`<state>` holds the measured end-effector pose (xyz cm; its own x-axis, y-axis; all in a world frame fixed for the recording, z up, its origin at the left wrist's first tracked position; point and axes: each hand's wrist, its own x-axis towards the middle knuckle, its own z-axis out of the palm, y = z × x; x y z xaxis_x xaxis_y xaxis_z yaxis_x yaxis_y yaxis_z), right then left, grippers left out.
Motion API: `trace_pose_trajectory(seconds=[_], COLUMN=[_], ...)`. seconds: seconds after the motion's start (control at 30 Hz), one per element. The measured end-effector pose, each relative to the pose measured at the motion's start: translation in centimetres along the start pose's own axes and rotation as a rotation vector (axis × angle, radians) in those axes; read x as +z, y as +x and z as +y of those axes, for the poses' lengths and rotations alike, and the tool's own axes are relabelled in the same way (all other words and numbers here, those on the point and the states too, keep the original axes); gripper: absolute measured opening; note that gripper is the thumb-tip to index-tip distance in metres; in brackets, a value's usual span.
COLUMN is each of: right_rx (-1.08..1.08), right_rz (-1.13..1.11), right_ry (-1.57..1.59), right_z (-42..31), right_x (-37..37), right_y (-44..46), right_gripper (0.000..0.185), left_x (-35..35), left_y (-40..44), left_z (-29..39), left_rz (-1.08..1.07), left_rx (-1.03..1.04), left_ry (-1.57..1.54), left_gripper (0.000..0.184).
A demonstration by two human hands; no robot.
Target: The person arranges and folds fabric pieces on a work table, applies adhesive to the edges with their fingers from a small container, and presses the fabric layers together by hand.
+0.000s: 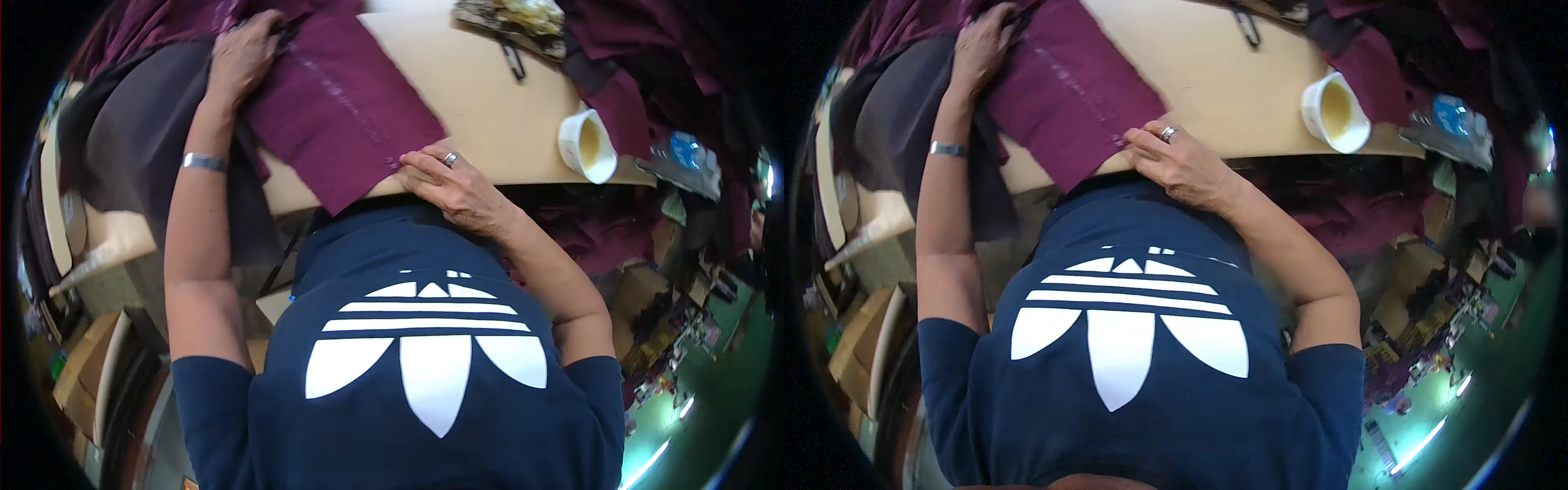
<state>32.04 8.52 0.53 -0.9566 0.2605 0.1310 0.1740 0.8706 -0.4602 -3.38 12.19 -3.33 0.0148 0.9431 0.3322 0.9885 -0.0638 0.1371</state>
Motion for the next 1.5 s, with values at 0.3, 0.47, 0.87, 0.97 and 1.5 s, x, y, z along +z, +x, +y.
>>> trace_pose_trajectory(seconds=[0.3, 0.47, 0.87, 0.97, 1.5], right_rx=[0.899, 1.004, 0.863, 0.496, 0.097], right_rz=[0.048, -0.083, -0.083, 0.179, 0.156], right_ry=[-0.644, -0.591, -0.572, -0.448, 0.028], right_z=[4.6, 6.0, 2.4, 1.6, 7.3], right_x=[-11.8, -11.1, -12.9, -12.9, 2.8], right_y=[-12.5, -13.5, -10.7, -3.7, 18.4], right_gripper=[0.050, 0.056, 0.037, 0.028, 0.036], left_x=[-0.8, -0.6, -0.6, -1.5, -1.0], left_y=[0.1, 0.2, 0.3, 0.5, 0.5], left_z=[0.1, -0.1, 0.5, 0.8, 0.3], left_rz=[-0.113, -0.113, -0.054, -0.115, 0.025], left_rx=[-0.077, -0.066, -0.024, -0.092, 0.012], left_ry=[-0.027, -0.024, -0.061, -0.161, -0.204], left_gripper=[0.025, 0.025, 0.022, 0.017, 0.013])
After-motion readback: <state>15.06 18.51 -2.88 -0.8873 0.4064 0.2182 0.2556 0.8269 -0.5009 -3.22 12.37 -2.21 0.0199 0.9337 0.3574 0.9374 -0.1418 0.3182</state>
